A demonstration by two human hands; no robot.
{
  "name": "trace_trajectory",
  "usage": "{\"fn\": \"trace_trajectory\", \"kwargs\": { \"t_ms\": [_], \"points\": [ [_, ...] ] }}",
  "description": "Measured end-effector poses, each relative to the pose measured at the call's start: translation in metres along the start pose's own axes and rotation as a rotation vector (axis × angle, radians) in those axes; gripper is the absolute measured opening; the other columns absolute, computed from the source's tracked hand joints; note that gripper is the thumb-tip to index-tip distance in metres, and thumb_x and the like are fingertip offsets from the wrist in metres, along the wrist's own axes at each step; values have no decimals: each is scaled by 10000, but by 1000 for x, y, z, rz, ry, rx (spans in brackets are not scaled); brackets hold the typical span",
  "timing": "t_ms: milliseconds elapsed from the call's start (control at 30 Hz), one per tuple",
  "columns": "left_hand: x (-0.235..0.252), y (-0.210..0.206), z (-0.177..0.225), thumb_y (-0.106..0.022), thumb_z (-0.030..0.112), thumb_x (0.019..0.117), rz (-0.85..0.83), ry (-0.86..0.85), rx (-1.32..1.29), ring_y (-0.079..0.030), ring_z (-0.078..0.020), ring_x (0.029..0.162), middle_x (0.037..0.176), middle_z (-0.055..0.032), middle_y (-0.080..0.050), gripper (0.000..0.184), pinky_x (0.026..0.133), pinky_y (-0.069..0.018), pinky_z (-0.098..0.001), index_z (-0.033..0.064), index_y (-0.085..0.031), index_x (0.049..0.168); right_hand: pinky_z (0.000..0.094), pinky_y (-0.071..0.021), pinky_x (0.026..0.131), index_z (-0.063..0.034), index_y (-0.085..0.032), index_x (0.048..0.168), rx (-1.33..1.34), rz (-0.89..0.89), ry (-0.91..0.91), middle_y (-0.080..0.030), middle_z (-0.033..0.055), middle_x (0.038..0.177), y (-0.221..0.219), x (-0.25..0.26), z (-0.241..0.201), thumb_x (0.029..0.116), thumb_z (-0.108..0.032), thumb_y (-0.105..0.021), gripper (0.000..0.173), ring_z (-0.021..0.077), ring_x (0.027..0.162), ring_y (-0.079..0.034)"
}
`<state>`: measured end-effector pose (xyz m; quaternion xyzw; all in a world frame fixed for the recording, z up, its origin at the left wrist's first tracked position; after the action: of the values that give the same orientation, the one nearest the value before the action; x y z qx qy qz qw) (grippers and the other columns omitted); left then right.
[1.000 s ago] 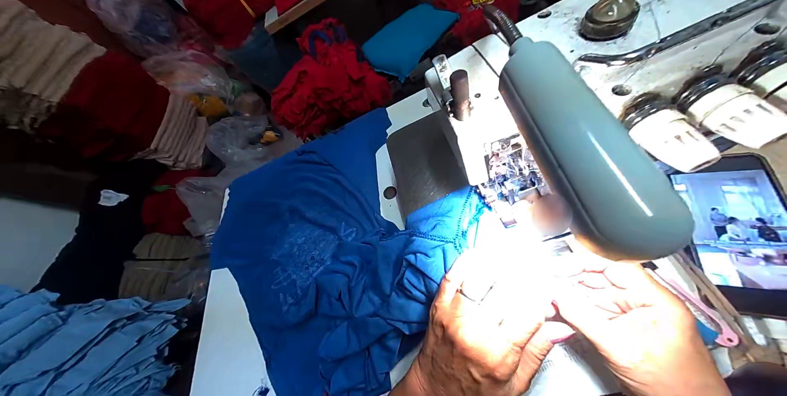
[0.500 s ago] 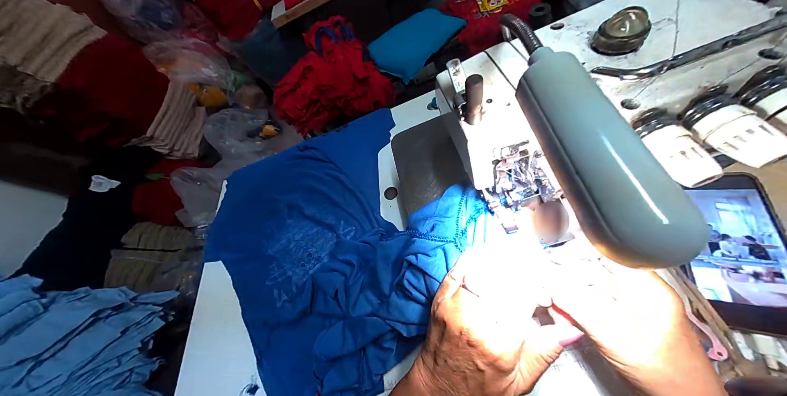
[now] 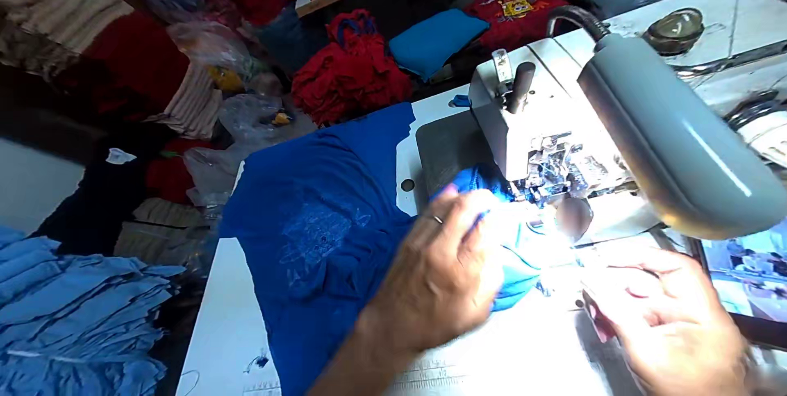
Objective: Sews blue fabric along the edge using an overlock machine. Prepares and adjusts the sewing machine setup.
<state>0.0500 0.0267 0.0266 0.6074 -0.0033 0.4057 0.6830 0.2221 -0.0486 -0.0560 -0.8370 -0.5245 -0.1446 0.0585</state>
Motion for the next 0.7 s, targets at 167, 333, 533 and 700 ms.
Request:
{"fn": "trace_trajectory", "kwargs": {
  "t_ms": [167,333,533,700],
  "points": [
    [20,5,-27,-551,152,936,-320,-227,117,-387,-373,1469,1442,-147,-560,246,1209,-208,-661,134,-745,1086,91,-532,711,-104,-620,1063,-117,-106,222,-689,-53,891,-13,-19,-8,980,-226,-683,160,-67,790,-626],
    [12,16,32,-487,182,1038,-616,-408,-23,-669,-143,893,783,20,-648,290,1131,-411,-459,142,-710,857,185,-527,793,-105,-719,1043,-179,-383,356,-720,25,919,-34,-30,-10,1025,-255,-607,187,40,866,-654],
    [8,14,49,-558,263,1041,-373,-372,-175,-608,-119,772,788,16,-666,241,782,-426,-334,122,-745,988,236,-522,747,-130,-657,938,-342,-475,440,-661,39,845,-66,-35,-21,1026,-347,-499,283,106,835,-654],
    [-52,17,-27,-796,752,663,-9,247,-87,-398,-256,1436,1536,-78,-423,1025,1156,-378,-503,224,-455,1472,122,-514,602,-128,-665,924,-137,-217,184,-664,-43,834,-23,-22,2,972,-289,-682,169,-35,691,-594]
  ]
}}
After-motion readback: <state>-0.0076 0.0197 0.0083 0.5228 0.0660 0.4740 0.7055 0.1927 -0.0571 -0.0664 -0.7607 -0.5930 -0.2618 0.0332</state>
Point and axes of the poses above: each hand's wrist, its own x-axis towards the middle knuckle, its own y-axis out of the back of the hand, z = x × y, the point moved 8 cm from there along x, towards the middle knuckle
